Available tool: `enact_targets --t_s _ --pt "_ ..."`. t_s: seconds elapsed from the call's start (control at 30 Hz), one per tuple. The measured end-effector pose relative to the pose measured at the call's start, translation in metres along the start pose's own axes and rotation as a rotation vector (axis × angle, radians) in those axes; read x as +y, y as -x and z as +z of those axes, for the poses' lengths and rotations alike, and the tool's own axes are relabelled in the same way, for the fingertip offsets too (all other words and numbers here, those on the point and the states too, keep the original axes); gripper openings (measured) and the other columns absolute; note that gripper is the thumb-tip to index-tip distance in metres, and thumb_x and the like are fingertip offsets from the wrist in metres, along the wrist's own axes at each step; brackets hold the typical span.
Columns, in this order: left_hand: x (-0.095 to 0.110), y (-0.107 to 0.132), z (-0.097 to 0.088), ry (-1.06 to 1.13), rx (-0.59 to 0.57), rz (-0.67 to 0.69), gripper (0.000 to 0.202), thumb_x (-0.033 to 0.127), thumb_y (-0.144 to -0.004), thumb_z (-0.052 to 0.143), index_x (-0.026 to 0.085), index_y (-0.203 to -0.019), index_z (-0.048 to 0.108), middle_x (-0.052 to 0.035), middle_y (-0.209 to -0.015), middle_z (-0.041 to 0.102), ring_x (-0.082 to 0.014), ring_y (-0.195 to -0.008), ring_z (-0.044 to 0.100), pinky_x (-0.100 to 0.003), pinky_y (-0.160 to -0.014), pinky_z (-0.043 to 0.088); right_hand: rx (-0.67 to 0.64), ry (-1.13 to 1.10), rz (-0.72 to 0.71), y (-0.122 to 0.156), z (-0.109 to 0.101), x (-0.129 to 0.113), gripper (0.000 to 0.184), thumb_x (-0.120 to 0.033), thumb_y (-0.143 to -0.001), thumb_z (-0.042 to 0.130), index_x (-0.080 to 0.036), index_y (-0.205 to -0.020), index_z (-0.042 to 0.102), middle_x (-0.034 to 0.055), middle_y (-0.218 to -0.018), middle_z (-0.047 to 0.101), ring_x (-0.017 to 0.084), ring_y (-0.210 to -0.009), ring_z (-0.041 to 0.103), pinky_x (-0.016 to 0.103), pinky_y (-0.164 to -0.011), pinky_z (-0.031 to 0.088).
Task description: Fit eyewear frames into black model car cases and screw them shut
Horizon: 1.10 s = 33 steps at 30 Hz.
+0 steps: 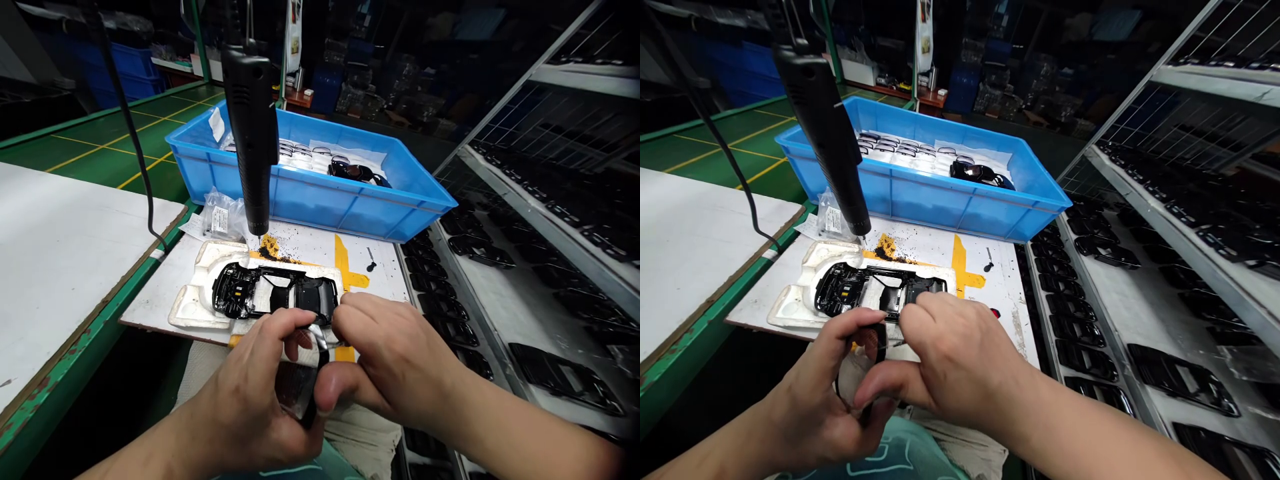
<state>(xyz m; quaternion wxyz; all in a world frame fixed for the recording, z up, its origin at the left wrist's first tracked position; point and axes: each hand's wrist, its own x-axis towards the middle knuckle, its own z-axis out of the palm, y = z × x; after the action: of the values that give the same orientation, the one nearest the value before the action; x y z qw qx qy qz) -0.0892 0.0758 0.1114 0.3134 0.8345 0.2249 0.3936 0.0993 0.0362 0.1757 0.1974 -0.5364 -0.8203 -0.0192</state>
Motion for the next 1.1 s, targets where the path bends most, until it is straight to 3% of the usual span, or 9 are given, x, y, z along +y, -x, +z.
enact_targets --t_s 0.2,0.3,0.43,0.53,0.7,0.87,1.0,1.1 --pt "0.0 0.0 0.0 -0.018 0.019 0.013 0.073 0.014 -0.067 0.06 0.014 -0.135 0.034 -0.005 -0.097 0.054 -0.015 -0.084 0.063 -0.023 -0.077 0.058 0.028 0.016 -0.004 -0.001 0.0 -0.001 0.067 -0.077 -0.091 0.026 -0.019 -0.063 0.045 -0.0014 -0.059 0.045 0.011 -0.052 0.04 0.029 -0.05 0.025" --pt "-0.001 0.001 0.0 -0.025 0.033 0.04 0.073 0.014 -0.066 0.06 0.014 -0.134 0.034 -0.0051 -0.097 0.054 -0.014 -0.082 0.063 -0.021 -0.075 0.057 0.04 -0.022 -0.042 -0.001 0.001 -0.001 0.064 -0.07 -0.096 0.027 -0.019 -0.062 0.044 -0.0016 -0.058 0.045 0.011 -0.052 0.039 0.029 -0.05 0.024" --pt "-0.001 0.001 0.001 -0.036 0.061 0.067 0.076 0.013 -0.064 0.06 0.014 -0.135 0.033 -0.0073 -0.102 0.054 -0.0149 -0.082 0.063 -0.023 -0.076 0.058 0.047 -0.057 0.009 0.0 0.003 -0.002 0.068 -0.078 -0.09 0.029 -0.018 -0.064 0.047 -0.0016 -0.059 0.045 0.011 -0.053 0.04 0.029 -0.051 0.025" --pt "0.002 0.0 0.001 -0.037 0.054 0.04 0.076 0.015 -0.064 0.061 0.014 -0.134 0.034 -0.0064 -0.098 0.054 -0.0157 -0.08 0.063 -0.024 -0.071 0.059 0.058 -0.079 -0.042 0.001 0.004 -0.002 0.065 -0.071 -0.095 0.028 -0.018 -0.062 0.045 -0.0021 -0.058 0.043 0.011 -0.052 0.038 0.029 -0.05 0.024" --pt "0.008 -0.003 0.004 -0.026 0.079 -0.025 0.068 0.023 -0.07 0.062 0.013 -0.132 0.037 -0.0071 -0.094 0.056 -0.018 -0.08 0.065 -0.026 -0.065 0.059 0.055 -0.087 0.034 0.001 0.003 -0.002 0.071 -0.08 -0.088 0.031 -0.016 -0.066 0.053 -0.0002 -0.061 0.047 0.012 -0.054 0.042 0.028 -0.052 0.027" --pt "0.008 -0.005 0.006 -0.023 0.094 -0.043 0.071 0.022 -0.075 0.062 0.013 -0.139 0.034 -0.0072 -0.099 0.058 -0.0157 -0.08 0.063 -0.028 -0.075 0.059 -0.018 -0.072 0.015 0.002 0.003 -0.002 0.059 -0.061 -0.101 0.031 -0.016 -0.07 0.055 0.0012 -0.064 0.051 0.013 -0.057 0.046 0.028 -0.054 0.029" --pt "0.007 -0.006 0.003 -0.061 0.088 0.008 0.067 0.016 -0.075 0.062 0.009 -0.137 0.04 -0.0091 -0.102 0.057 -0.0188 -0.092 0.061 -0.032 -0.086 0.056 0.045 0.081 0.045 0.002 0.005 -0.003 0.067 -0.072 -0.095 0.027 -0.017 -0.069 0.054 0.0016 -0.064 0.049 0.014 -0.056 0.043 0.029 -0.053 0.027" --pt "0.007 -0.005 0.002 -0.087 0.07 -0.02 0.062 0.015 -0.076 0.062 0.008 -0.134 0.043 -0.0091 -0.1 0.056 -0.0192 -0.091 0.06 -0.034 -0.088 0.056 0.055 0.178 -0.008 0.002 0.006 -0.004 0.064 -0.066 -0.098 0.024 -0.019 -0.065 0.05 0.0011 -0.062 0.047 0.015 -0.055 0.04 0.03 -0.053 0.025"
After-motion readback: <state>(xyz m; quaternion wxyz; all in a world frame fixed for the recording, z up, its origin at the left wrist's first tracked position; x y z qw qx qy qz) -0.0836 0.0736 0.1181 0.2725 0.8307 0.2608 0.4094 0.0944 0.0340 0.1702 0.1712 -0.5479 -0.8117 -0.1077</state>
